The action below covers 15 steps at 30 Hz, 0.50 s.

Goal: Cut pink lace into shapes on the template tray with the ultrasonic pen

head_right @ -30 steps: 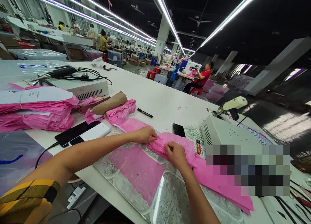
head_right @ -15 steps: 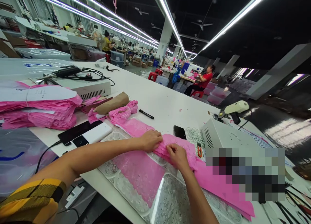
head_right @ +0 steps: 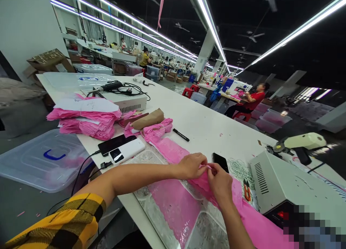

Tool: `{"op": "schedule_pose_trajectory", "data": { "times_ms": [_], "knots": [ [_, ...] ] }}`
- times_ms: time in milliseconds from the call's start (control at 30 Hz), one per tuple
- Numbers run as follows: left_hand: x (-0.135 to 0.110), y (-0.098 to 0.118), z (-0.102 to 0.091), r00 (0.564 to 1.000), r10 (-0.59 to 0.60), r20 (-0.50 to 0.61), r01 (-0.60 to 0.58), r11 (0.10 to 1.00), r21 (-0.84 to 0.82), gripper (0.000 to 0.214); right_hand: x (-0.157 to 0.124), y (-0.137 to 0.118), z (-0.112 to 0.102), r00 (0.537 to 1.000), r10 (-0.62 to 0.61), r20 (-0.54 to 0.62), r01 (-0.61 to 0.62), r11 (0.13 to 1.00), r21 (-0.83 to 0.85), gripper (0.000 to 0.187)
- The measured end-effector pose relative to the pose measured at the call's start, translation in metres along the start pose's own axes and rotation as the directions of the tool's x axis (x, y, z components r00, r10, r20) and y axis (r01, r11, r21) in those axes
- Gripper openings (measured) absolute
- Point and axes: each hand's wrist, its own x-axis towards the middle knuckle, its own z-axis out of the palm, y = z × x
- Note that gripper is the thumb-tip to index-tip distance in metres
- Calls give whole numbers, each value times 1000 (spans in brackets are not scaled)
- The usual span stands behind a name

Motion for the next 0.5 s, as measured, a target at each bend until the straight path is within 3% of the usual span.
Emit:
{"op": "schedule_pose_trajectory", "data": {
  "times_ms": [200, 300, 500],
  "knots": [
    [7, 36, 17, 984, -171, 54, 174, 983, -62, 51, 12, 1, -36, 979, 92, -179, -104, 993, -56, 31],
    [21, 57, 25, 973, -226, 39, 229, 970, -86, 52, 12, -3, -56, 955, 128, -266, -151, 986, -69, 28],
    [44, 85, 25, 984, -175, -17, 173, 981, -85, 38, 12, 2, -104, 870, 162, -466, -241, 964, -113, 33]
  ]
}}
